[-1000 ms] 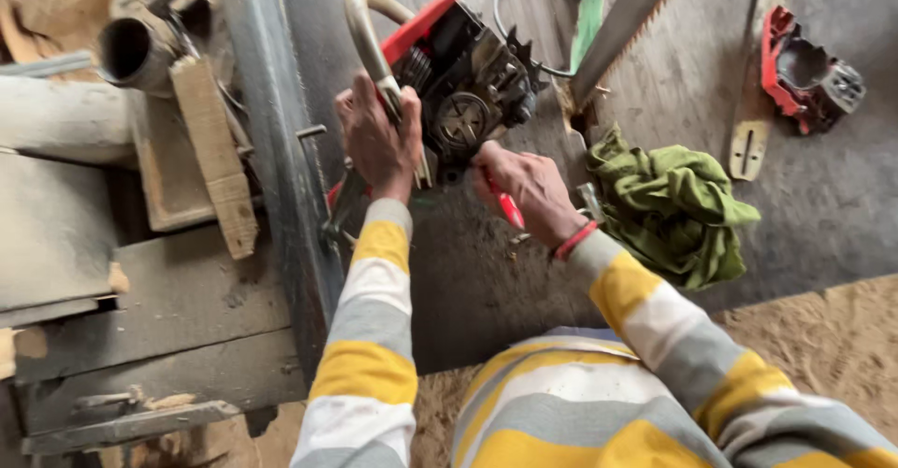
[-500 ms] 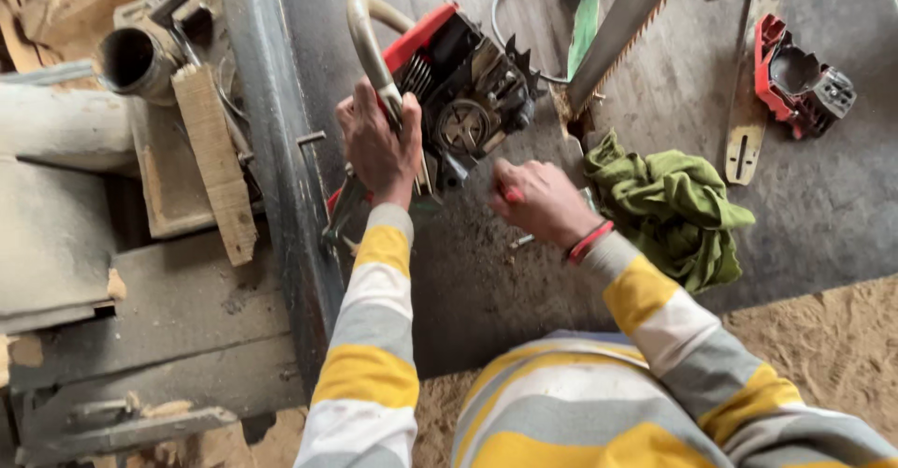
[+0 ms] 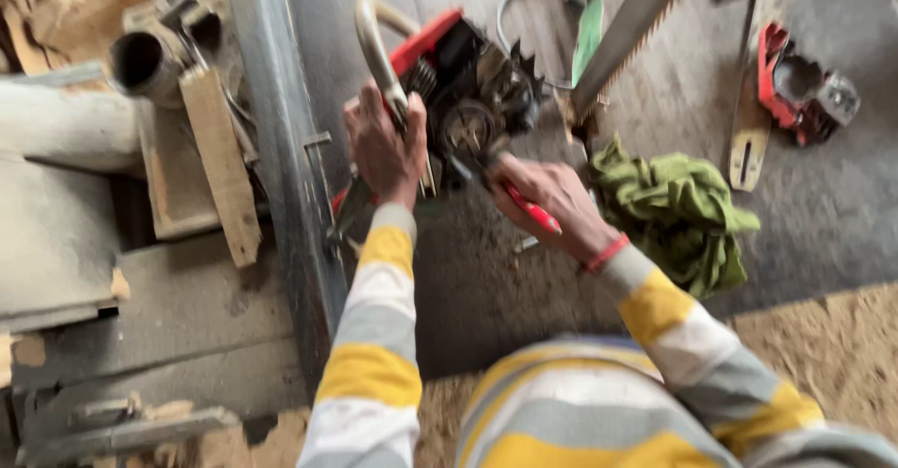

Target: The person cleans and disassembles internal components of a chainsaw using a brush, a cloth, and a wrench.

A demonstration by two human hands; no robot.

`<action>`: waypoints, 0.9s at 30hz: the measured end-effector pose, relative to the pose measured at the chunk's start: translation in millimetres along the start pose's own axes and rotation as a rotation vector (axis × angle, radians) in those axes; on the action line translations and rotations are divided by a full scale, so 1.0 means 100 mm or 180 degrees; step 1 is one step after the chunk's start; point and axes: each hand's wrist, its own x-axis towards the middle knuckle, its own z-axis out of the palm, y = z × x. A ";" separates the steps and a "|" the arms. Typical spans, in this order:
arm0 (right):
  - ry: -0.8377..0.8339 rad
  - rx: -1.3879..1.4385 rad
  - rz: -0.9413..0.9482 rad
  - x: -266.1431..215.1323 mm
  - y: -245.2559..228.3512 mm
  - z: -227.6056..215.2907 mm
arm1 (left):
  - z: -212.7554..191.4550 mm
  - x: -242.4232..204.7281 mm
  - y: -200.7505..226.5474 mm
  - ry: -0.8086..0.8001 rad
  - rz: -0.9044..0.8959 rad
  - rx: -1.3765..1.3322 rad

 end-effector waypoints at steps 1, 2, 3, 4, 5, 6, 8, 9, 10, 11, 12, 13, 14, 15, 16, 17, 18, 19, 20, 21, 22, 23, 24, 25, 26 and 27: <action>0.0123 0.0166 -0.0194 -0.05 -0.06 0.05 | -0.03 -0.07 -0.01 -0.0048 -0.0017 -0.0004; 0.0096 0.0140 0.0101 -0.01 -0.05 0.08 | -0.01 -0.01 -0.01 -0.0038 0.0014 -0.0027; 0.0069 0.0116 0.0396 0.05 -0.01 0.15 | -0.01 0.03 0.01 -0.0028 0.0046 -0.0050; 0.0034 0.0095 0.0714 0.06 0.01 0.23 | -0.02 0.03 0.02 -0.0064 -0.0003 -0.0045; -0.0179 -0.0312 0.0845 0.03 0.04 0.26 | -0.03 0.02 0.03 -0.0101 -0.0052 -0.0041; -0.0394 -0.0735 0.0937 0.03 0.10 0.24 | -0.02 0.06 0.04 -0.0096 -0.0109 -0.0038; -0.0428 -0.0891 0.0763 -0.04 0.13 0.21 | 0.00 0.09 0.03 -0.0091 0.0002 0.0001; -0.0249 -0.0622 0.0501 -0.12 0.09 0.17 | -0.02 0.05 0.01 -0.0117 0.0047 0.0030; -0.0025 -0.0382 0.0190 -0.08 0.10 0.10 | 0.00 0.11 0.01 0.0035 0.0196 0.0041; 0.0171 -0.0374 0.0009 0.02 0.11 0.09 | 0.01 0.14 0.00 0.0186 0.0345 0.0054; 0.0299 -0.0332 -0.0098 0.02 0.07 0.17 | -0.02 0.01 0.00 0.0249 0.0440 0.0075; 0.0428 -0.0291 -0.0204 -0.02 0.05 0.23 | -0.01 -0.08 -0.01 0.0066 0.0228 0.0070; 0.0297 -0.0294 0.0038 0.01 0.08 0.25 | 0.02 0.00 -0.01 -0.0051 0.0073 0.0066; 0.0164 -0.0295 0.0280 0.04 0.10 0.27 | 0.02 0.07 -0.01 -0.0169 -0.0081 0.0060; 0.0028 -0.0309 0.0531 0.04 0.14 0.25 | 0.01 0.07 0.00 -0.0154 -0.0054 0.0016; -0.0279 -0.0613 0.0743 0.02 0.17 0.22 | -0.01 0.05 0.01 -0.0139 -0.0026 -0.0028; -0.0617 -0.0920 0.0950 -0.03 0.17 0.19 | -0.03 0.03 0.02 -0.0123 -0.0030 -0.0069; -0.0952 -0.1230 0.1157 -0.06 0.15 0.16 | -0.03 0.04 0.03 0.0001 0.0050 -0.0032; -0.0704 -0.0960 0.0934 -0.09 0.09 0.13 | -0.03 0.05 0.03 0.0108 0.0147 -0.0004; -0.0455 -0.0691 0.0710 -0.12 0.01 0.08 | -0.03 0.07 0.04 0.0214 0.0245 0.0023; -0.0217 -0.0409 0.0463 -0.11 -0.08 0.02 | -0.03 0.10 0.04 0.0126 0.0134 -0.0044; -0.0127 -0.0188 0.0393 -0.05 -0.16 -0.05 | -0.03 0.15 0.05 0.0037 0.0024 -0.0111; -0.0044 0.0036 0.0339 0.00 -0.23 -0.10 | -0.04 0.14 0.05 -0.0067 -0.0091 -0.0181; 0.0039 0.0259 0.0286 0.08 -0.31 -0.11 | -0.07 0.10 0.05 -0.0136 -0.0170 -0.0190; 0.0259 0.0115 0.0186 0.19 -0.37 -0.08 | -0.09 0.09 0.07 -0.0185 -0.0227 -0.0204; 0.0478 -0.0029 0.0085 0.29 -0.40 -0.04 | -0.10 0.09 0.08 -0.0235 -0.0284 -0.0219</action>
